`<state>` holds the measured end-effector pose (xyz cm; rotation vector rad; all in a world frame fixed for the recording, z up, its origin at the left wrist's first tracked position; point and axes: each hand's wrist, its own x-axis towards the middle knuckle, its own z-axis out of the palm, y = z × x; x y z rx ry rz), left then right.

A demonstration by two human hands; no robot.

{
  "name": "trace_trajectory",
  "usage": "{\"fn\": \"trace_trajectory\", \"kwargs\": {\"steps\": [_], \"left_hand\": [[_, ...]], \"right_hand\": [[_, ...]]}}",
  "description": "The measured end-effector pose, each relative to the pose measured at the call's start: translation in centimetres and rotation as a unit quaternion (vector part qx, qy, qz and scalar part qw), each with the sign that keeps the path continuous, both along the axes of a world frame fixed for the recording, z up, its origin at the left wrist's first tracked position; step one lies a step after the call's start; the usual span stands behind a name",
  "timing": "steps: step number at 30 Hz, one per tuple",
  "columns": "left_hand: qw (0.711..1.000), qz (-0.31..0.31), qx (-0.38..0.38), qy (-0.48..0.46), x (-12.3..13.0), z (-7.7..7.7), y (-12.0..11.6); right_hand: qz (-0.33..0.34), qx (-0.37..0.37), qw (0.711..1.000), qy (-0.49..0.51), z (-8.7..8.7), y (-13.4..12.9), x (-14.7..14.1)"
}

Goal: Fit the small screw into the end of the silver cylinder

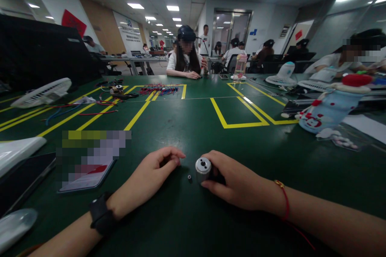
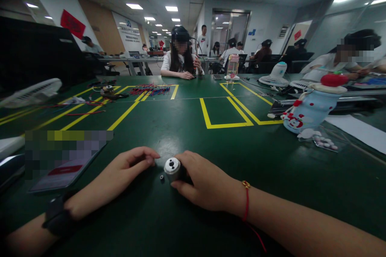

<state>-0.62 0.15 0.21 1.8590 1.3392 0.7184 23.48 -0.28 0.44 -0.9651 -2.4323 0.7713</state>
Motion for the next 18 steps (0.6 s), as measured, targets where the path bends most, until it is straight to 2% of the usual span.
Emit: {"fn": "trace_trajectory", "kwargs": {"steps": [3,10,18], "left_hand": [[0.998,-0.041,0.029,0.026,0.14,0.24,-0.15],[0.990,-0.094,0.075,0.080,0.34,0.37,-0.54],[0.988,-0.107,0.080,0.080,0.56,0.26,-0.55]], "right_hand": [[-0.001,-0.001,1.000,-0.003,0.00,0.02,-0.02],[0.002,0.000,1.000,0.004,-0.16,0.01,-0.06],[0.002,0.006,1.000,0.001,-0.16,0.01,-0.13]]}}
